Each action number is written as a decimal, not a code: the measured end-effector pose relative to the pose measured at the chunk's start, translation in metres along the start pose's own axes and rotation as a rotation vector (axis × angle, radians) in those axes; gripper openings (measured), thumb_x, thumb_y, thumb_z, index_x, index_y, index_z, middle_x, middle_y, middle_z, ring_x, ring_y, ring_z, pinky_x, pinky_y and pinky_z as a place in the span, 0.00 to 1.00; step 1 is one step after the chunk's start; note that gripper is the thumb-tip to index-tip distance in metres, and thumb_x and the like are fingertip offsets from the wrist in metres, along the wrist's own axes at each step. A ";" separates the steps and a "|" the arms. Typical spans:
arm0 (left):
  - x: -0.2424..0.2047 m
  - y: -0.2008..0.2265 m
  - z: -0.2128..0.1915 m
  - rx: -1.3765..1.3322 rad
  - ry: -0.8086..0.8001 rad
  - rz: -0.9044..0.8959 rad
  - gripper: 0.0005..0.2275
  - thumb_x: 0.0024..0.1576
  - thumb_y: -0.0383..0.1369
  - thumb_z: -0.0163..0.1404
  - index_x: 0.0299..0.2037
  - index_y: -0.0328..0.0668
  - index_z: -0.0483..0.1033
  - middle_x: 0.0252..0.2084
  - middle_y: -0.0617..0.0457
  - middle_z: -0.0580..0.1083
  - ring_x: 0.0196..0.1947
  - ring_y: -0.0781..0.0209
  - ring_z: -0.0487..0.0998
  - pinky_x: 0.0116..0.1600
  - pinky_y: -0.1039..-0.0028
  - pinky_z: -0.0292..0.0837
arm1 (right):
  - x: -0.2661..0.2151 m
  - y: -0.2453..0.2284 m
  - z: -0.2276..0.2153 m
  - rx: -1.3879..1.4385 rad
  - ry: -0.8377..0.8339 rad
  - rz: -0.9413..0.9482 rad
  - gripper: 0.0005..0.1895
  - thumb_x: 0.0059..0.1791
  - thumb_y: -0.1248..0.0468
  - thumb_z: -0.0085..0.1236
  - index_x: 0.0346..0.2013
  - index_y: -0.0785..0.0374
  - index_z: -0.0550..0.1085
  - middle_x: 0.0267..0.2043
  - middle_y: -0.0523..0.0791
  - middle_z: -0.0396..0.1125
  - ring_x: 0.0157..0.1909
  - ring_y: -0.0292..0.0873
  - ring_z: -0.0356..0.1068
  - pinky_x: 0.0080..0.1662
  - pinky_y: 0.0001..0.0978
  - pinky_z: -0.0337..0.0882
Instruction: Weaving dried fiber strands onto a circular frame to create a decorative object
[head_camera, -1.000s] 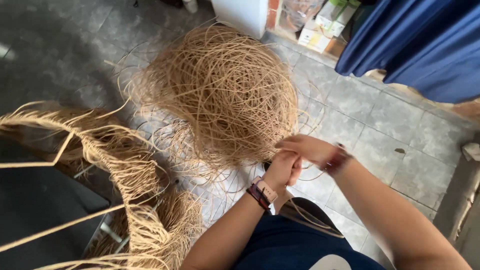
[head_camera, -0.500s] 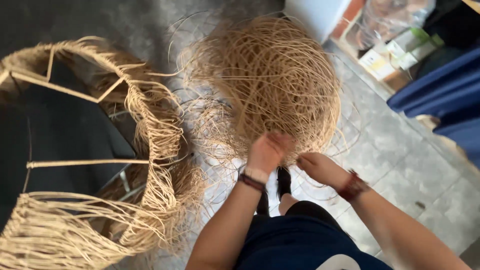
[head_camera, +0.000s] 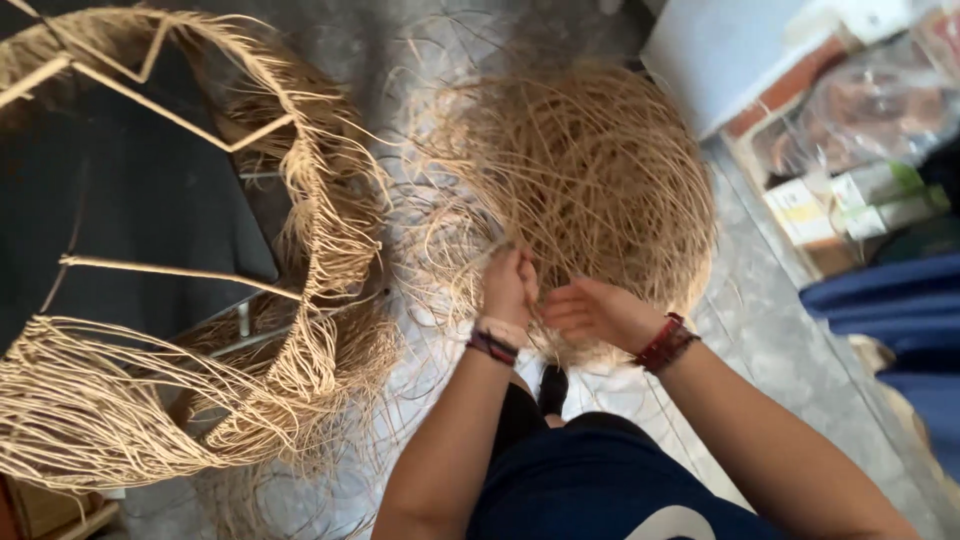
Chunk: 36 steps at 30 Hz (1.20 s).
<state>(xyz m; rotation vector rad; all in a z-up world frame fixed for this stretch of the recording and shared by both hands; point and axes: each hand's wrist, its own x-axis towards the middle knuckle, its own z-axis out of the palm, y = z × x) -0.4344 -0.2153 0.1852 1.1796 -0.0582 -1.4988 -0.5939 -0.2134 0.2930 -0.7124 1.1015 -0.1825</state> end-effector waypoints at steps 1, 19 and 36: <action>0.006 -0.007 -0.003 0.134 0.004 0.104 0.13 0.66 0.37 0.41 0.31 0.44 0.71 0.12 0.55 0.61 0.05 0.65 0.60 0.11 0.78 0.50 | 0.015 -0.011 0.001 0.051 -0.060 0.006 0.34 0.59 0.47 0.33 0.66 0.74 0.65 0.58 0.59 0.70 0.60 0.56 0.71 0.59 0.49 0.69; 0.057 0.070 0.000 0.548 -0.560 -0.227 0.12 0.65 0.31 0.40 0.54 0.41 0.74 0.42 0.51 0.76 0.40 0.62 0.76 0.46 0.73 0.74 | 0.146 -0.239 0.005 -0.133 0.407 0.062 0.09 0.58 0.64 0.40 0.37 0.60 0.69 0.24 0.44 0.59 0.19 0.37 0.51 0.20 0.26 0.50; 0.143 0.208 0.113 -0.730 -0.135 -0.404 0.12 0.68 0.38 0.44 0.35 0.43 0.73 0.30 0.55 0.75 0.29 0.61 0.76 0.42 0.70 0.78 | 0.031 -0.107 -0.074 -0.476 0.333 -0.149 0.17 0.50 0.61 0.56 0.49 0.66 0.80 0.47 0.44 0.82 0.45 0.36 0.79 0.53 0.25 0.76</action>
